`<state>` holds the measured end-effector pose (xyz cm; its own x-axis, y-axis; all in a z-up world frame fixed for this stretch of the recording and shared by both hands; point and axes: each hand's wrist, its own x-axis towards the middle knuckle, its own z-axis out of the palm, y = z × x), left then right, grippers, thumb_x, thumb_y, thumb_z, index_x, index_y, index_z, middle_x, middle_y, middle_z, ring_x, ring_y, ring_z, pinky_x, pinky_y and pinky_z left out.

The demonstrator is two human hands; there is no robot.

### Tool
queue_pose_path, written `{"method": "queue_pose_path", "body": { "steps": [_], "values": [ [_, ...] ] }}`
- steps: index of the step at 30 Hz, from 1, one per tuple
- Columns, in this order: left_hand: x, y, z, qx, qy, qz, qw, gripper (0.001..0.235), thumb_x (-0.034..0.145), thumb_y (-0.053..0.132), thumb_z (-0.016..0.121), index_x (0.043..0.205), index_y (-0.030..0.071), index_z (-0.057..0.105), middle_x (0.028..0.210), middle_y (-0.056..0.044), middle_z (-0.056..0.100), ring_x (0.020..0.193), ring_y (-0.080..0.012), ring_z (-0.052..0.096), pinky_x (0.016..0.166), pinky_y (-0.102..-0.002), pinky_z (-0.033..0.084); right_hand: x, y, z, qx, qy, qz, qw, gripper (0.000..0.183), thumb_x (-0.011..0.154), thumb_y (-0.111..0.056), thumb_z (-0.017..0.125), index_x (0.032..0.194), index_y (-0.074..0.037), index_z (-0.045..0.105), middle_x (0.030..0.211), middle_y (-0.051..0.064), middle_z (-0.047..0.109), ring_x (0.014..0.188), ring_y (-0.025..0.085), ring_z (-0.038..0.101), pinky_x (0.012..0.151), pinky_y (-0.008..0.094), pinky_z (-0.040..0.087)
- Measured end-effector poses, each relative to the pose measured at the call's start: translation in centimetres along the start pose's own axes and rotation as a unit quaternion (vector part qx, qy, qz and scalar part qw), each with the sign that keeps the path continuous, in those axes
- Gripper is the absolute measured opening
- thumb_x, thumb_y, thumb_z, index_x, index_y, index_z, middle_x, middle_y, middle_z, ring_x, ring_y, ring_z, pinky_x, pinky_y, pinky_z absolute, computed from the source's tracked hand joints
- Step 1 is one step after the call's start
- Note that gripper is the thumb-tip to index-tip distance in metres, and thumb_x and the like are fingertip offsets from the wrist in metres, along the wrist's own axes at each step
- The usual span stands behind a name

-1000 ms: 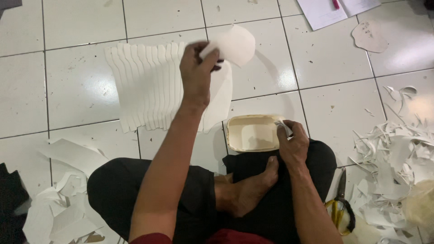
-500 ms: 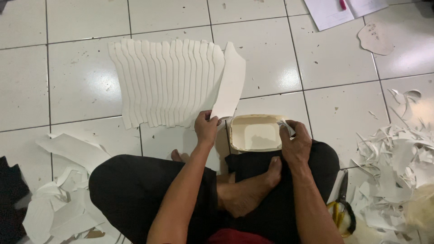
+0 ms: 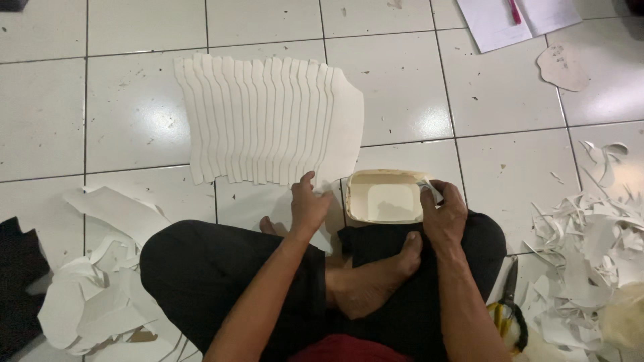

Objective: The person sits on the floor and repeatedly applies a white substance from a container onto the edges of white paper cutouts using a small tool. They handle the paper pieces one at a time, applying the substance to the edges before placing them back onto a stack.

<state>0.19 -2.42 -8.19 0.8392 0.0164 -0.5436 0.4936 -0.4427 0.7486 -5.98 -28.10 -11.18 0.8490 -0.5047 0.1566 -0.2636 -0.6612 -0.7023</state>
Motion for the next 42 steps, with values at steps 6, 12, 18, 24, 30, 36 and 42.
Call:
{"method": "queue_pose_path", "body": {
  "steps": [6,12,18,24,30,36,42],
  "values": [
    [3.2,-3.7,-13.1,0.133,0.047,0.025,0.99,0.052,0.082,0.032,0.065,0.127,0.009,0.054,0.114,-0.023,0.057,0.106,-0.0387,0.057,0.083,-0.046,0.048,-0.3,-0.8,-0.4,-0.005,-0.007,0.006,1.0,0.025,0.082,-0.025,0.067,0.1,-0.007,0.067,0.085,0.013,0.062,0.075,0.028,0.058,0.069,0.038,0.046],
    [6.6,-18.6,-28.1,0.273,0.228,-0.077,0.932,0.065,0.088,0.048,0.06,0.125,-0.004,0.052,0.107,-0.029,0.059,0.099,-0.0457,0.058,0.076,-0.055,0.046,-0.3,0.3,0.1,0.0,-0.006,0.009,1.0,0.026,0.082,-0.026,0.067,0.102,-0.009,0.067,0.087,0.012,0.063,0.076,0.027,0.058,0.069,0.037,0.046],
    [-1.0,-17.3,-24.6,0.208,0.277,-0.195,0.918,0.089,0.079,0.057,0.067,0.121,-0.017,0.039,0.111,-0.037,0.045,0.108,-0.0528,0.047,0.086,-0.059,0.04,-0.6,-0.7,-0.1,0.0,-0.014,0.011,1.0,0.026,0.084,-0.027,0.066,0.102,-0.009,0.067,0.088,0.013,0.063,0.078,0.031,0.059,0.069,0.04,0.047],
    [0.1,-18.6,-24.9,0.173,0.317,-0.154,0.92,0.088,0.067,0.044,0.082,0.118,-0.016,0.044,0.107,-0.036,0.045,0.103,-0.0533,0.048,0.082,-0.059,0.042,-0.6,-0.4,0.1,-0.027,-0.013,0.012,0.999,0.028,0.083,-0.03,0.066,0.102,-0.01,0.067,0.091,0.011,0.063,0.077,0.027,0.059,0.069,0.037,0.047],
    [0.1,-20.7,-24.4,0.09,0.399,-0.08,0.909,0.088,0.06,0.017,0.09,0.127,-0.013,0.039,0.115,-0.039,0.039,0.11,-0.0556,0.042,0.091,-0.062,0.037,-0.9,-0.3,0.1,-0.026,-0.009,0.003,1.0,0.028,0.083,-0.027,0.066,0.103,-0.008,0.067,0.093,0.012,0.064,0.075,0.029,0.059,0.067,0.038,0.047],
    [2.3,-26.2,-25.5,-0.014,0.358,-0.082,0.93,0.095,0.069,0.012,0.085,0.141,0.005,0.025,0.118,-0.032,0.047,0.112,-0.0504,0.046,0.089,-0.056,0.042,-0.8,-1.2,-0.1,-0.039,-0.032,0.018,0.999,0.032,0.084,-0.033,0.064,0.106,-0.009,0.066,0.094,0.012,0.063,0.08,0.029,0.06,0.07,0.039,0.047],
    [1.5,-25.1,-26.0,0.087,0.429,0.079,0.895,0.041,0.08,0.005,0.073,0.116,-0.01,0.059,0.096,-0.033,0.06,0.091,-0.049,0.058,0.074,-0.054,0.045,-1.1,-1.0,-0.3,-0.039,-0.025,0.003,0.999,0.03,0.085,-0.03,0.065,0.105,-0.007,0.066,0.094,0.014,0.063,0.08,0.031,0.06,0.069,0.04,0.048]
  ]
}}
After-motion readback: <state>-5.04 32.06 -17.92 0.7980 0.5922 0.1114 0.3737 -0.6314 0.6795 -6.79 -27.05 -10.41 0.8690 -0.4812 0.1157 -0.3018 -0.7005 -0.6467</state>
